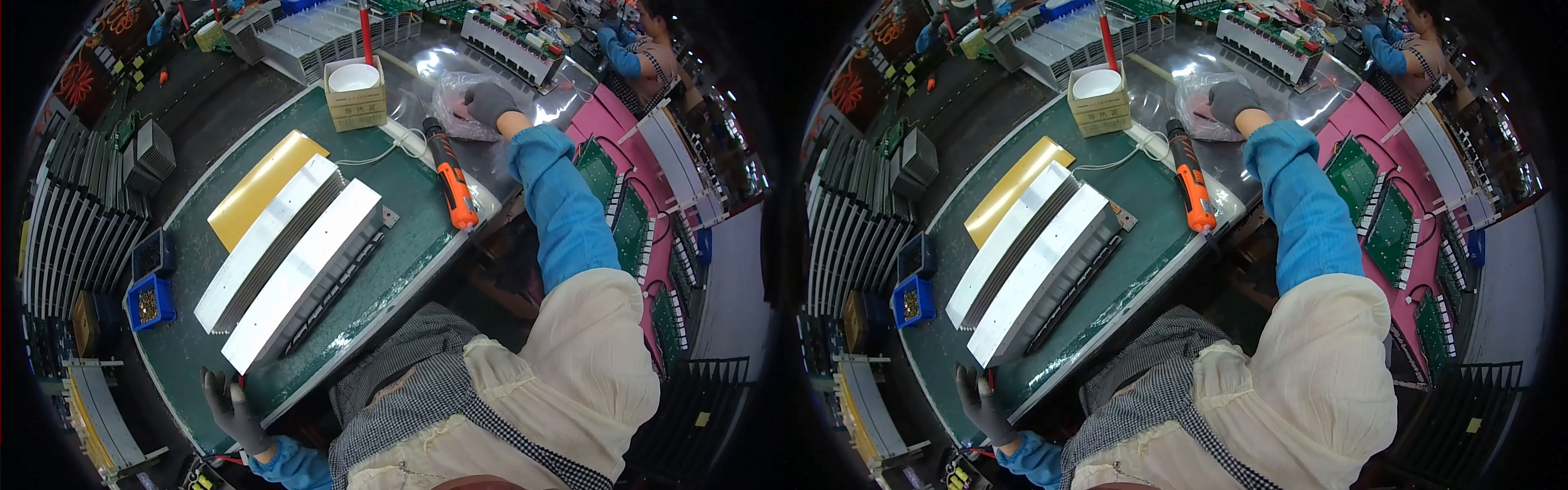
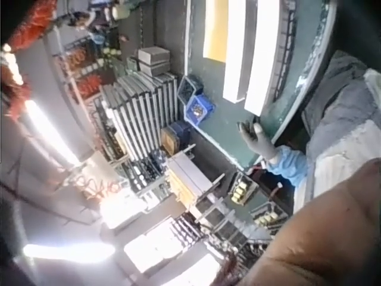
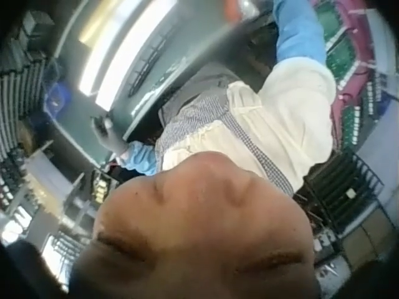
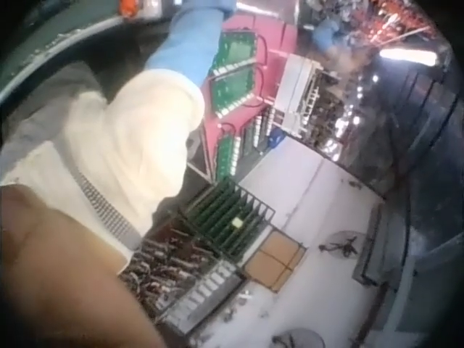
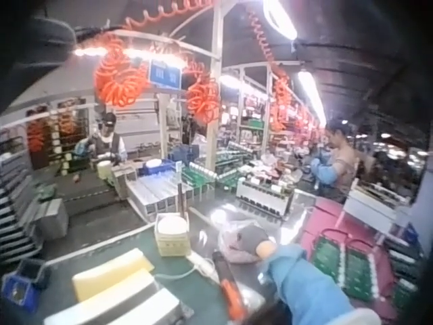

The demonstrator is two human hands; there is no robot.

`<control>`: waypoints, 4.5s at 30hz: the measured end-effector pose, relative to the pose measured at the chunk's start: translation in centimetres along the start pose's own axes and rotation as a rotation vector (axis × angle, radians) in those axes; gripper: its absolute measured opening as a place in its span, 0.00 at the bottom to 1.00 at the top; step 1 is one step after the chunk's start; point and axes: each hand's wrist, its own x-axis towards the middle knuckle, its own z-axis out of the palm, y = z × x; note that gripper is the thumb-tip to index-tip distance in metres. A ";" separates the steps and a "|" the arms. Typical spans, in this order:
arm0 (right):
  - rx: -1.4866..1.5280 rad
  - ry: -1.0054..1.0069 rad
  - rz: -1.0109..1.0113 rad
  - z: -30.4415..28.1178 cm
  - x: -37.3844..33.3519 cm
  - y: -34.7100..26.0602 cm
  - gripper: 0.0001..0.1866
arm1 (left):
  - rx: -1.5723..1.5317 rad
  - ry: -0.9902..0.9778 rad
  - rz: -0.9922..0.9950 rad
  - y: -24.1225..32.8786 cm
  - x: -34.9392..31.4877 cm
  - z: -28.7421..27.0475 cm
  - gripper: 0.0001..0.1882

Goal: Applying thermal paste and insulation strips to battery cells inside aluminum enclosures.

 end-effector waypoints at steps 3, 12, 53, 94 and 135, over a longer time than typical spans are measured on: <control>0.112 -0.010 0.007 -0.5 -0.2 0.7 0.13 | 0.011 -0.001 -0.004 0.2 0.0 0.0 0.29; 0.286 0.161 -0.081 -2.1 -0.9 1.4 0.12 | -0.016 0.010 0.009 -0.1 -0.2 -0.8 0.27; 1.737 -0.558 -1.050 -11.9 -25.3 -22.0 0.16 | -0.590 -0.894 0.033 21.2 -0.6 8.5 0.24; 1.497 0.058 -0.487 0.7 -25.5 -18.4 0.05 | -0.368 -0.287 -0.282 9.5 -5.8 4.2 0.12; 1.366 -0.093 -1.083 -9.7 -26.0 -14.6 0.09 | -0.731 -1.304 -0.122 17.5 -4.3 15.1 0.19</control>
